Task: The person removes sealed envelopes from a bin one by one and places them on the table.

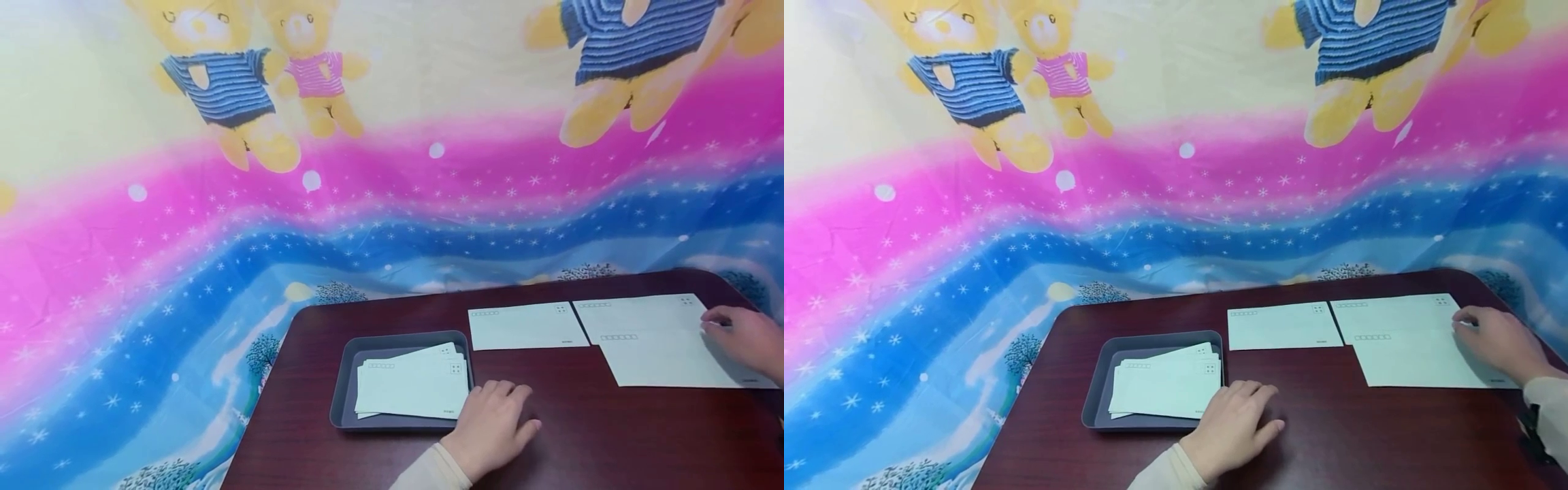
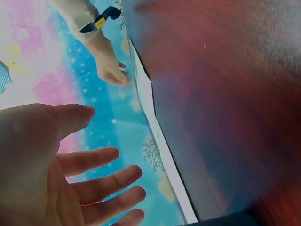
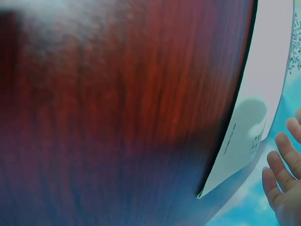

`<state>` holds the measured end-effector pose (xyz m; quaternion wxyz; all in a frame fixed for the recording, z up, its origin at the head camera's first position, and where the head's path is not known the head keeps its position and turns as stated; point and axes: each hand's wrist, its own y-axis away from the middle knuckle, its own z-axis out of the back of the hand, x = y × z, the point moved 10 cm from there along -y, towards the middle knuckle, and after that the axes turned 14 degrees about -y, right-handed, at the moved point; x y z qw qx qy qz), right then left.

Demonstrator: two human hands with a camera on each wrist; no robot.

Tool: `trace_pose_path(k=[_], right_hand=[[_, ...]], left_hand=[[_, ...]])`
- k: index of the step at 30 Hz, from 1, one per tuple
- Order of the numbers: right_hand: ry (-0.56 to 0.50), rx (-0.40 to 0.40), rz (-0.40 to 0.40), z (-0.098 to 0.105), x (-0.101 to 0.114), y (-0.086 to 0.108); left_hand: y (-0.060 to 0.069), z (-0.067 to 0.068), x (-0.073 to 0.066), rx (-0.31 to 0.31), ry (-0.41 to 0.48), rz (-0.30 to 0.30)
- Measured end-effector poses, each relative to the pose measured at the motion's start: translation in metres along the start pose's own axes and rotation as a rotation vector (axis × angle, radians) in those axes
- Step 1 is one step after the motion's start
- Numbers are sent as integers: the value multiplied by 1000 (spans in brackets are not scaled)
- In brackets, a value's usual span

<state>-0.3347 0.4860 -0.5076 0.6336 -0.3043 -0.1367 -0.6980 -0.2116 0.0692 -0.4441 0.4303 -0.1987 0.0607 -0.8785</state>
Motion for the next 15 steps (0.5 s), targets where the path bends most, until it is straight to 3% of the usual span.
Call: trace_pose_path(k=[6,15], right_hand=[[-4,2,47,2,22,8],[9,39,81,-5,54,13]], left_hand=[[0,-1,9,24,37,14],[1,9,24,-27,52,43]])
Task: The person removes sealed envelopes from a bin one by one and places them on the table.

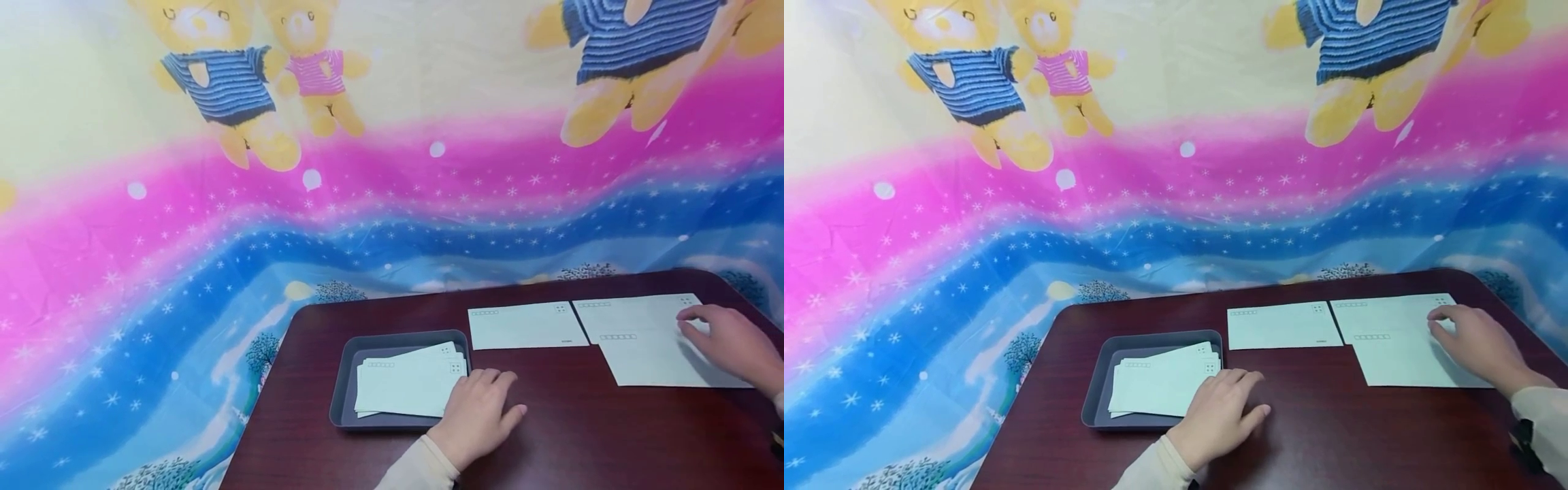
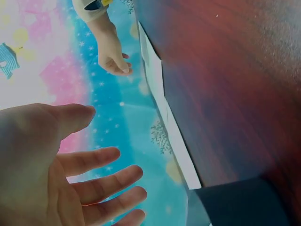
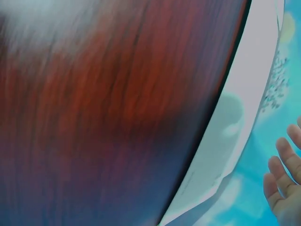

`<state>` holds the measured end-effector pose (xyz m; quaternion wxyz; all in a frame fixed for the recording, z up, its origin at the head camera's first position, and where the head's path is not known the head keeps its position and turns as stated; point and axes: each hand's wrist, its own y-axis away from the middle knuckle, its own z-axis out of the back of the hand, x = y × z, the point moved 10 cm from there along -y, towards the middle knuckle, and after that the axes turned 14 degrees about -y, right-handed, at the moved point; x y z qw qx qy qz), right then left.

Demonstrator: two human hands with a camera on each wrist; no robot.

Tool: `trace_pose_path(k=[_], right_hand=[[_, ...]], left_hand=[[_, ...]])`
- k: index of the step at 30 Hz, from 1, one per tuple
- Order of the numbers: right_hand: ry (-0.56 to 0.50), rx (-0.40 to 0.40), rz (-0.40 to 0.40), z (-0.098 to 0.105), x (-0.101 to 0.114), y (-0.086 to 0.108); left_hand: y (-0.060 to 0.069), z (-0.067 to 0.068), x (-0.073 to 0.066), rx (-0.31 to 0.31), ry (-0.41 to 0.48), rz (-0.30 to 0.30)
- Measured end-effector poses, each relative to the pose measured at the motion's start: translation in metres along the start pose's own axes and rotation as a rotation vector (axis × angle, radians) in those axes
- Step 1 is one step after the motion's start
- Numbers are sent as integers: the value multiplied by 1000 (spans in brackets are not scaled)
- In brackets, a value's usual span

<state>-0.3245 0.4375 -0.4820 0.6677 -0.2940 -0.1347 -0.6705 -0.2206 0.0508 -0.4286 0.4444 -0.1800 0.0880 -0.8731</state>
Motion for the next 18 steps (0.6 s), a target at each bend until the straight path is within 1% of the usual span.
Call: trace_pose_path(k=[4,8,12,18], right_hand=[[28,25,48,-6,16,-1],[53,26,104,-10,32,1],[53,10,154,-11,45,5],[29,-26,245,-15,72,13]], left_hand=[[0,1,5,9,16,18],[1,-1,11,30,40,38],[2,-4,17,54,56,53],[5,-5,23,47,58,71]])
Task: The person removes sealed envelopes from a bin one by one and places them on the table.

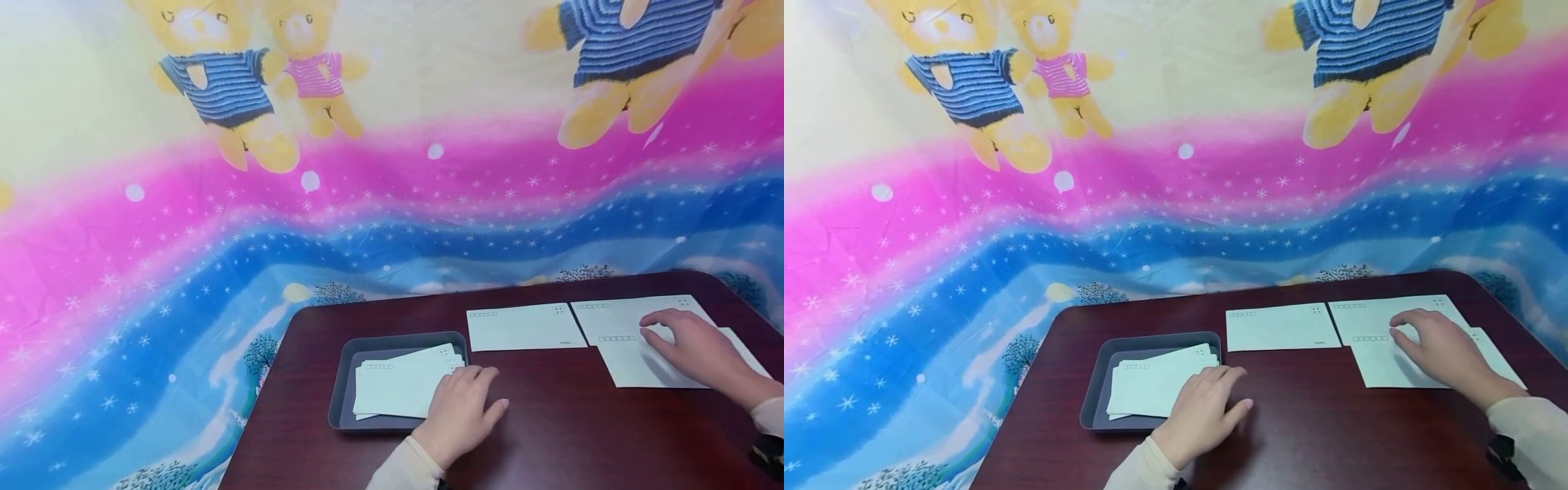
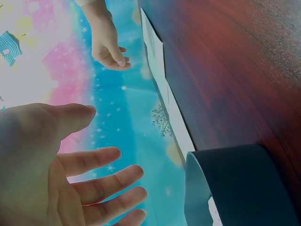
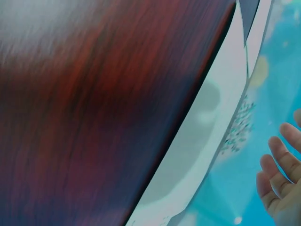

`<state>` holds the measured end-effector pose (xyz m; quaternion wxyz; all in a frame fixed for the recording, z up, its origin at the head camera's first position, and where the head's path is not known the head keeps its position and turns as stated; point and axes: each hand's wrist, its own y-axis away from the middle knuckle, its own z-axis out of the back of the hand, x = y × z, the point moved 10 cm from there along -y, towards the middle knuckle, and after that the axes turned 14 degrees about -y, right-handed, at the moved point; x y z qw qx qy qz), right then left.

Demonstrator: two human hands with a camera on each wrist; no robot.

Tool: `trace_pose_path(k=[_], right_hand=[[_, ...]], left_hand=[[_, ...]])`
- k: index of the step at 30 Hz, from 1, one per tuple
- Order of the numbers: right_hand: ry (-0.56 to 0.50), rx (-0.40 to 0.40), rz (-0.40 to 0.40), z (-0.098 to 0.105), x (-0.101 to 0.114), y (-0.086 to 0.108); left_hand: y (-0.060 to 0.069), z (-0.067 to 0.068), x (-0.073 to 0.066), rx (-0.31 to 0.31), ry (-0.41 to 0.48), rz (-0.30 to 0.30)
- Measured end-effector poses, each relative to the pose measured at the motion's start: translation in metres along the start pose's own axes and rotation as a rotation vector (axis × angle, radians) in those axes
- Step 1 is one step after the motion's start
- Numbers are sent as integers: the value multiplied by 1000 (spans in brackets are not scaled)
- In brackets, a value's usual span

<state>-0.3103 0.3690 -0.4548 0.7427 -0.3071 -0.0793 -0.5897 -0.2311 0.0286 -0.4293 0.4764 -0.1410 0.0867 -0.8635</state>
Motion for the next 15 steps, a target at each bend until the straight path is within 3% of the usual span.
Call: trace_pose_path(k=[15], right_hand=[[-45,12,61,-8,54,10]], left_hand=[[8,-6,16,37,43,48]])
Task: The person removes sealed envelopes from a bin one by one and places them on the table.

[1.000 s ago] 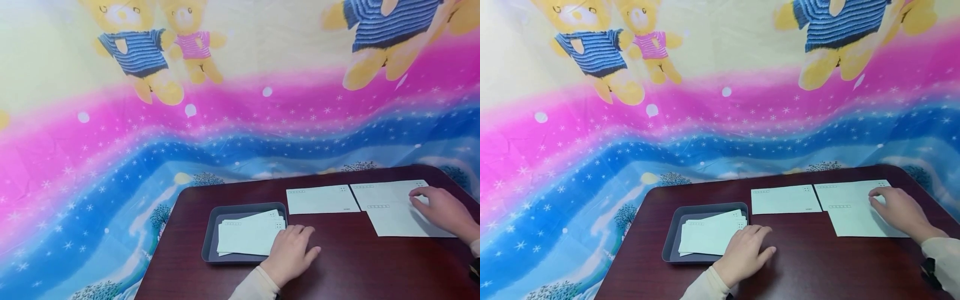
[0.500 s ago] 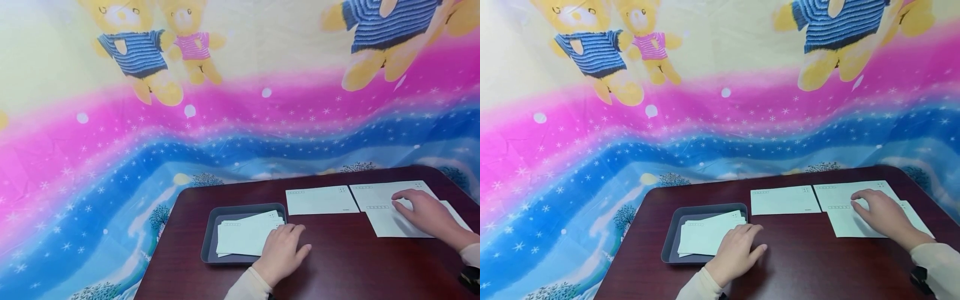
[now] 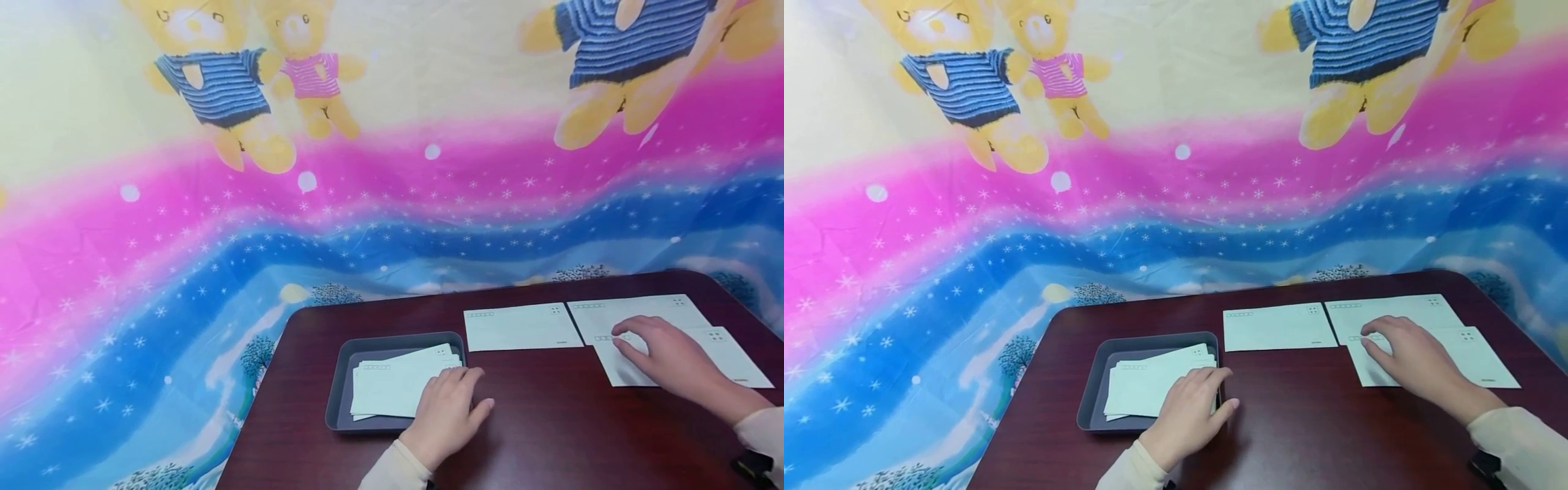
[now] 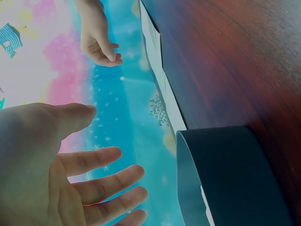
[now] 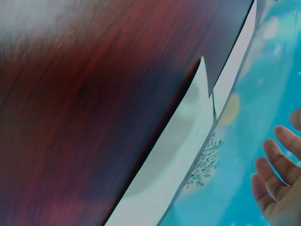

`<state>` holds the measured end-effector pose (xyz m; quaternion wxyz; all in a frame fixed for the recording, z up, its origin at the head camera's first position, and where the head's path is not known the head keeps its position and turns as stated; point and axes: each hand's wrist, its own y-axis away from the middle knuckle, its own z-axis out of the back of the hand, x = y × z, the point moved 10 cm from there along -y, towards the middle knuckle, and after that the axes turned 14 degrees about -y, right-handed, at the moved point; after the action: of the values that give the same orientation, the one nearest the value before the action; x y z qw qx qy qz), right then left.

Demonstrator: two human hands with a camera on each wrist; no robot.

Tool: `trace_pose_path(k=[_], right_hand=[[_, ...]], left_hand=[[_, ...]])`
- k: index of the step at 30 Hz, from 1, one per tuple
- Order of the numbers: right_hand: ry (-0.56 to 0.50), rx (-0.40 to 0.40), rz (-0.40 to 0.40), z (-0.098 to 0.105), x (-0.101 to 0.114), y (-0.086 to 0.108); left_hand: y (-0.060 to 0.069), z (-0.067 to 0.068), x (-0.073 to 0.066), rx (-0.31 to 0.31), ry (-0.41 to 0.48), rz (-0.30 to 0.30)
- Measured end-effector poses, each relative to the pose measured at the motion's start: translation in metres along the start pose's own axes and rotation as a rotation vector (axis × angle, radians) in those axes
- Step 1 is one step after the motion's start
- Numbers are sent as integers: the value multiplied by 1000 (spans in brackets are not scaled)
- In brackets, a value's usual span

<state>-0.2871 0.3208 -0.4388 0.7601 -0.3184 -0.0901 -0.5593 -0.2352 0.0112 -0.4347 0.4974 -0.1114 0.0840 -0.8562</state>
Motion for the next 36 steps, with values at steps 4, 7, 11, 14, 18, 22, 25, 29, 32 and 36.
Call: trace_pose_path(k=[4,7,11,14,18,22,25,29,32,36], right_hand=[[-7,8,7,-4,10,2],[-9,13,15,-9,16,3],[-14,17,35,-14,24,5],[-27,26,44,-19,30,5],[-40,28,60,-23,40,5],[-38,16,92,-26,53,5],[-38,22,116,-31,62,5],[-40,34,147,-38,71,5],[-36,31,161,-42,77,4],[-57,47,151,-49,83,3]], left_hand=[[2,2,5,-14,-8,8],[3,1,8,-8,-5,20],[4,-2,14,18,13,40],[5,-5,19,36,19,53],[7,-6,25,51,19,72],[9,-8,31,66,30,93],[10,-9,35,77,46,106],[12,-10,40,76,58,119],[14,-10,44,67,52,123],[17,-11,47,62,48,129]])
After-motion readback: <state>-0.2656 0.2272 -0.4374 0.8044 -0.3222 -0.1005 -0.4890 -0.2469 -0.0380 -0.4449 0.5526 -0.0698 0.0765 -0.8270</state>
